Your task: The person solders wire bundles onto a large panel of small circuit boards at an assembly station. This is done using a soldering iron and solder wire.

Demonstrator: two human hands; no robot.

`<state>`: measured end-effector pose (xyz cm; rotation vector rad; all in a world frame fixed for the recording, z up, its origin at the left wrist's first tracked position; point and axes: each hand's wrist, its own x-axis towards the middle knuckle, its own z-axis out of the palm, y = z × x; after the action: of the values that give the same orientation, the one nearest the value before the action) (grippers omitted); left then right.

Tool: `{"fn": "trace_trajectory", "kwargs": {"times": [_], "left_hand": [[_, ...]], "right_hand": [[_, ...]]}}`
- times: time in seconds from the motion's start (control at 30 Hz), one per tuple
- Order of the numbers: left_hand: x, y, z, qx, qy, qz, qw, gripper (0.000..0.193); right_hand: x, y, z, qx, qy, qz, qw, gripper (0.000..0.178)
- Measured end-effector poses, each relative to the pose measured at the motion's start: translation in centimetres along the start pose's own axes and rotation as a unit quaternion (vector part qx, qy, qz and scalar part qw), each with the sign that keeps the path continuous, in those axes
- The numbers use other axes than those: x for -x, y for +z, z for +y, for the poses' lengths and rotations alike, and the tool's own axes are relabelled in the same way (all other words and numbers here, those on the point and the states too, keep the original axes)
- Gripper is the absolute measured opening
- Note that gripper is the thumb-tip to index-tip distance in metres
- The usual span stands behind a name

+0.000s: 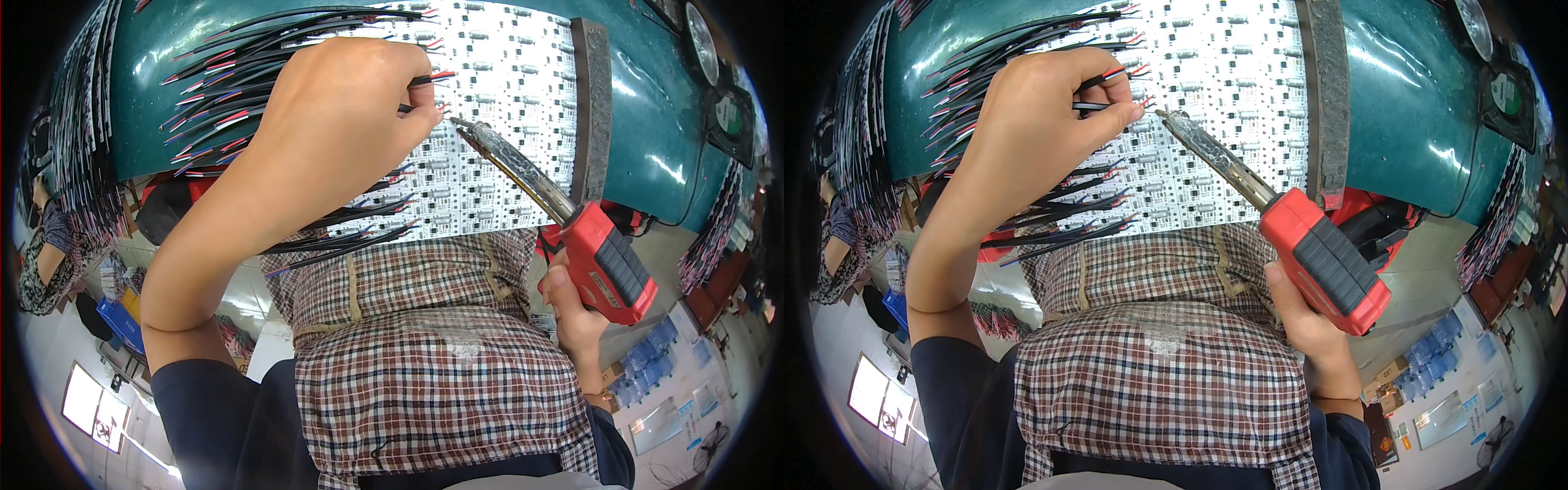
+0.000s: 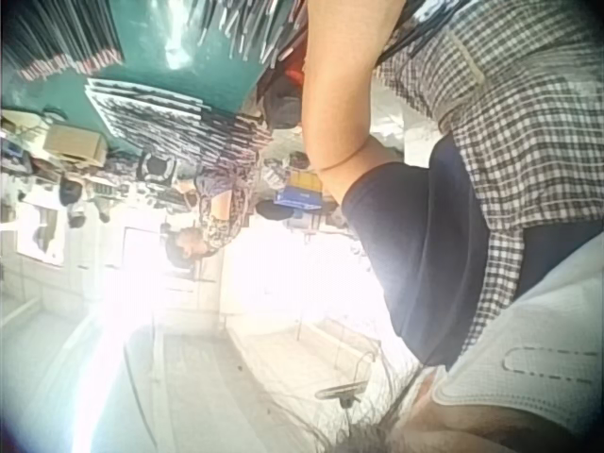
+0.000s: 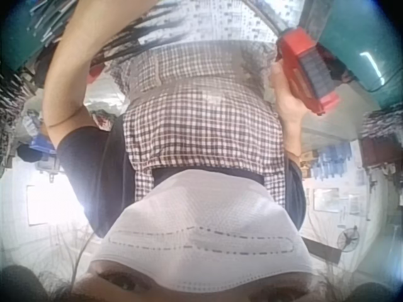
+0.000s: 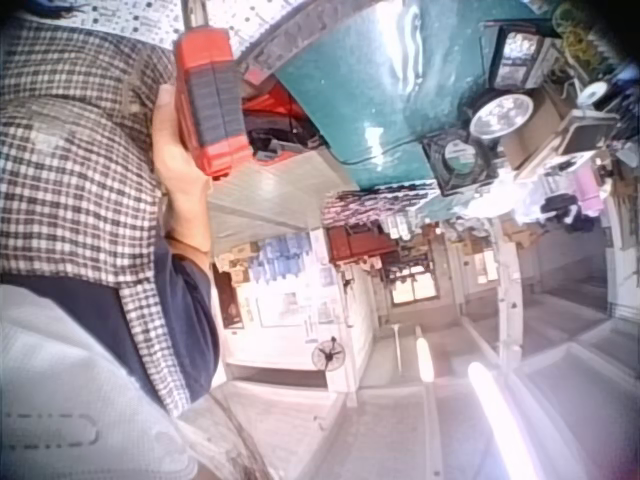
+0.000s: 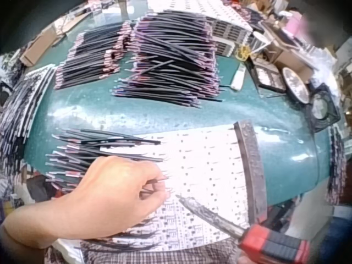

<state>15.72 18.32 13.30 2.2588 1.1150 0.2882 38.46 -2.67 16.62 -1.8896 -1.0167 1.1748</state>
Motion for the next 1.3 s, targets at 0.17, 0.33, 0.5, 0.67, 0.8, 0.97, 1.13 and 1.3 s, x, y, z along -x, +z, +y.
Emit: {"fn": "trace_trajectory", "kwargs": {"times": [0.17, 0.33, 0.5, 0.67, 0.8, 0.97, 1.13, 1.3], "left_hand": [[0.1, 0.1, -0.1, 0.002, 0.0, 0.003, 1.0, 0.019], [0.1, 0.0, 0.3, 0.013, 0.011, 0.007, 1.0, 0.02], [0.6, -0.7, 0.8, 0.127, -0.053, -0.022, 0.99, 0.016], [0.5, -0.7, 0.7, 0.122, -0.07, -0.021, 0.99, 0.012], [0.3, -0.8, 1.2, -0.054, 0.119, 0.128, 0.983, 0.008], [2.3, -0.2, 2.7, 0.036, 0.012, 0.038, 0.999, 0.012], [3.0, 1.9, 1.9, 0.041, -0.02, 0.041, 0.998, 0.014], [3.1, 2.4, 1.4, 0.027, -0.001, 0.06, 0.998, 0.015]], "right_hand": [[0.0, 0.2, -0.2, -0.029, 0.005, 0.035, 0.999, 0.019], [-0.5, 0.2, -0.3, -0.041, -0.015, 0.064, 0.997, 0.019], [-0.7, -0.1, -0.5, -0.047, -0.016, 0.062, 0.997, 0.016], [-0.6, -0.2, -0.1, -0.049, -0.033, 0.051, 0.997, 0.014], [-0.4, -0.2, 0.3, -0.067, -0.044, 0.062, 0.995, 0.015], [0.0, -0.9, 0.2, -0.063, -0.027, 0.019, 0.997, 0.015], [0.9, -0.9, 0.3, -0.006, 0.029, 0.015, 0.999, 0.017], [0.9, -0.7, 0.5, 0.007, 0.027, 0.002, 1.0, 0.018]]}}
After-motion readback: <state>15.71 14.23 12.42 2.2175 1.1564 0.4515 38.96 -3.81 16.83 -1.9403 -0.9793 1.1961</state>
